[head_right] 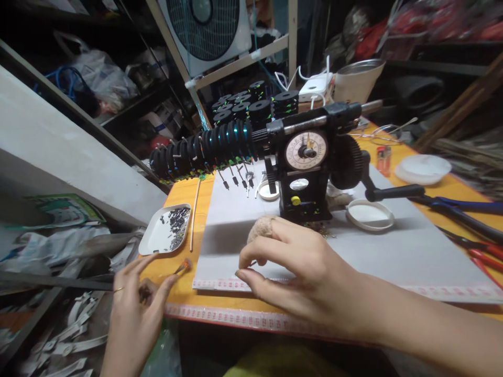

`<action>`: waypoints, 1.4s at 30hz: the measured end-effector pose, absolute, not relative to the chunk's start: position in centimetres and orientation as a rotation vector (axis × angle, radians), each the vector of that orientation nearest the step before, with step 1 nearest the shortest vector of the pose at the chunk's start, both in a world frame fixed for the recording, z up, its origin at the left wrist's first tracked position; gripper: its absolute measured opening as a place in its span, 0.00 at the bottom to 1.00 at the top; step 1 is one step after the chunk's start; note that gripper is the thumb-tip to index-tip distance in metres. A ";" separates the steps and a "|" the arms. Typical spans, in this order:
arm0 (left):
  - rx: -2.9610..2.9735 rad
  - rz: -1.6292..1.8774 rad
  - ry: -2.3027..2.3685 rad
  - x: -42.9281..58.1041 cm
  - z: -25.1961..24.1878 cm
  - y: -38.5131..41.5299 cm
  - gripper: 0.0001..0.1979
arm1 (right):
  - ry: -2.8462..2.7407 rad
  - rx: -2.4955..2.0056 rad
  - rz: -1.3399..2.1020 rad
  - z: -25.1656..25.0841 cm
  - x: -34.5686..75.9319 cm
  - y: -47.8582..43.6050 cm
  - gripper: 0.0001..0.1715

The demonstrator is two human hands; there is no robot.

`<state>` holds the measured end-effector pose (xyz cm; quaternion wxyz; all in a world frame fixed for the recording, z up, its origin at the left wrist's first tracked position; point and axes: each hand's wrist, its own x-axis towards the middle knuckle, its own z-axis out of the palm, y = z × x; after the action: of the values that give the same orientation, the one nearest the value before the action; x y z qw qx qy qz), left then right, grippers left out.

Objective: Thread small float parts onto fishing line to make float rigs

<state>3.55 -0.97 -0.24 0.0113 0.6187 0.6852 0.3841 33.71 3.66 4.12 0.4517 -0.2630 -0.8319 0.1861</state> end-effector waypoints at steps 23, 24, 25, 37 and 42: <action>1.021 1.078 0.914 17.6 0.1 -2.8 0.23 | -1.957 -0.751 0.629 4.0 33.7 3.5 0.07; 1.021 1.078 0.914 17.6 0.1 -2.8 0.23 | -1.957 -0.750 0.618 4.0 33.7 3.5 0.07; 1.023 1.080 0.914 17.6 0.1 -2.8 0.22 | -1.958 -0.749 0.607 4.0 33.7 3.5 0.07; 1.097 1.188 1.209 18.1 -0.4 -3.2 0.22 | -2.006 -0.706 0.546 3.5 33.7 3.4 0.06; 1.352 1.362 1.386 18.5 -0.8 -3.3 0.14 | -2.092 -0.612 0.523 3.2 33.9 3.6 0.08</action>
<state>18.54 -3.32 -0.84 0.3775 0.5289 0.5420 0.5329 33.90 3.59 3.25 0.4349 -0.2459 -0.8404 0.2100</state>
